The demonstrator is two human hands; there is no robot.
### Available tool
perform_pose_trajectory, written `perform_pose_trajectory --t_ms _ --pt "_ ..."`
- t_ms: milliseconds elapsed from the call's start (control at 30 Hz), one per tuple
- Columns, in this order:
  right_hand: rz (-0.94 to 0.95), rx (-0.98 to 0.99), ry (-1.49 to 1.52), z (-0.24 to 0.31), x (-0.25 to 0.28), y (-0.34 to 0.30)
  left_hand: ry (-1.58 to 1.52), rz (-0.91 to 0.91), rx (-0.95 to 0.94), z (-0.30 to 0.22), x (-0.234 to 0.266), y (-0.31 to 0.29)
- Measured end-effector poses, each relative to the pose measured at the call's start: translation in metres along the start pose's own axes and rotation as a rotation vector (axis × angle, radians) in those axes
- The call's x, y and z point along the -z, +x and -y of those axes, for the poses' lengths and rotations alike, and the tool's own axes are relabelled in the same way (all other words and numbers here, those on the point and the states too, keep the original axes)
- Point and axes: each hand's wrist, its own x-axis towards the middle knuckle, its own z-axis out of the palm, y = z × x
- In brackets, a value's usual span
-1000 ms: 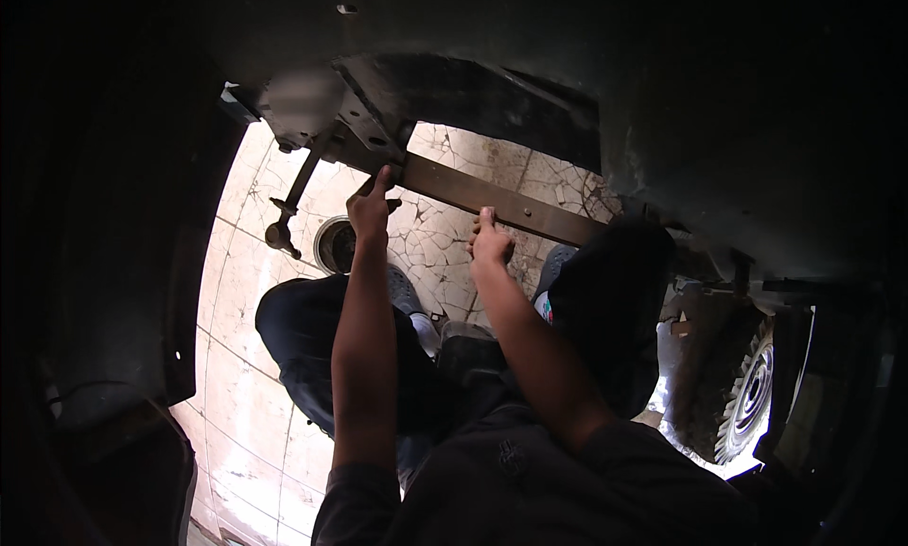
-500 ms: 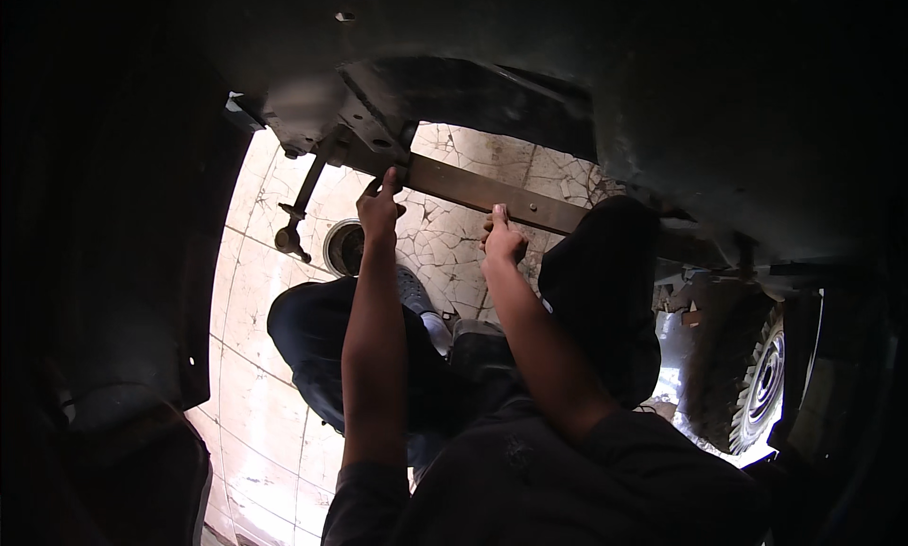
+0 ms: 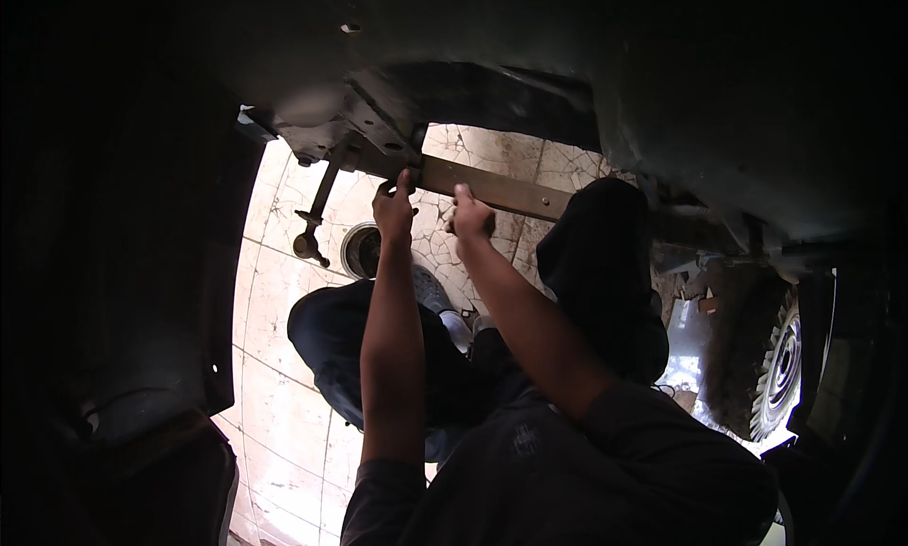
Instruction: The person sits on the floor under a vehicle and sands a metal beam with sandpaper. They repeatedly rub the sandpaper along the beam's surface, adjusting grip and position to cover different areas.
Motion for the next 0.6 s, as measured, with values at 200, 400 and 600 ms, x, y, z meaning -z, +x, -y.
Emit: perform_pose_trajectory --t_ms 200,400,600 --pt "-0.122 -0.032 0.120 -0.005 0.025 -0.015 -0.107 -0.070 -0.060 0.019 -0.006 0.001" --pt "0.085 -0.204 0.420 0.007 -0.018 -0.028 -0.140 -0.009 0.009 -0.003 -0.016 -0.008" --pt "-0.014 -0.206 0.181 0.018 -0.006 -0.040 -0.165 -0.025 -0.017 0.012 0.000 -0.006"
